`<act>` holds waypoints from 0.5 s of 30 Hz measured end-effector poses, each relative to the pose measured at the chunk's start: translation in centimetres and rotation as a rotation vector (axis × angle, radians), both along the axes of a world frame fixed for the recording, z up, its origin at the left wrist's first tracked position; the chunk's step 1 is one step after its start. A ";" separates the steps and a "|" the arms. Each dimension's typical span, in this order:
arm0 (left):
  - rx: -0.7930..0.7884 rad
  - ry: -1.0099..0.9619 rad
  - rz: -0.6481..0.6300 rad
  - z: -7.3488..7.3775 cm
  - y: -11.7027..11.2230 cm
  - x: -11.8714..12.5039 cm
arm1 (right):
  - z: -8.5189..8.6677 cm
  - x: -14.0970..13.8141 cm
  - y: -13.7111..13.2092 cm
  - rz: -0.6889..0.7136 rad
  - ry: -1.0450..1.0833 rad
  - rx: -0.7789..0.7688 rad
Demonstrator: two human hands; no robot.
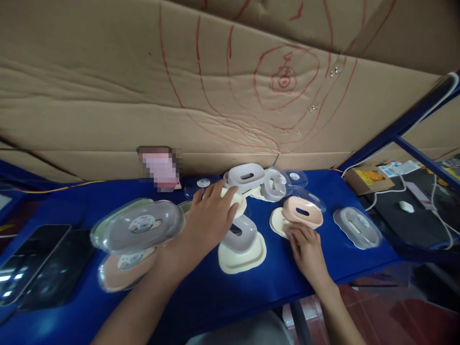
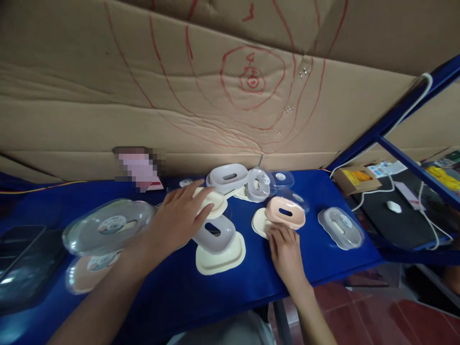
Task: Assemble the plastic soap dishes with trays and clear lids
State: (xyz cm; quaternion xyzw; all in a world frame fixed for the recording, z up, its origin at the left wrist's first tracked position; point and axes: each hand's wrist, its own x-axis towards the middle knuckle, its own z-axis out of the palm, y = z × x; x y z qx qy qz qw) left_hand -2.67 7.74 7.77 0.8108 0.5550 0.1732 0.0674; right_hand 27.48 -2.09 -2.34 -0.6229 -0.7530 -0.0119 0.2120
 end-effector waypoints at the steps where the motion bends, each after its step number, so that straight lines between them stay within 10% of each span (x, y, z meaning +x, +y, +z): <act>1: -0.020 0.005 -0.028 0.2 -0.3 0.1 | 0.1 -0.1 0.2 -0.002 0.028 -0.006; 8: -0.216 0.082 -0.304 -0.4 -2.2 0.4 | 1.8 2.0 -0.2 0.235 0.111 -0.061; 15: -0.226 0.015 -0.363 -2.2 -2.6 0.5 | 0.7 18.9 0.0 -0.517 -0.007 0.199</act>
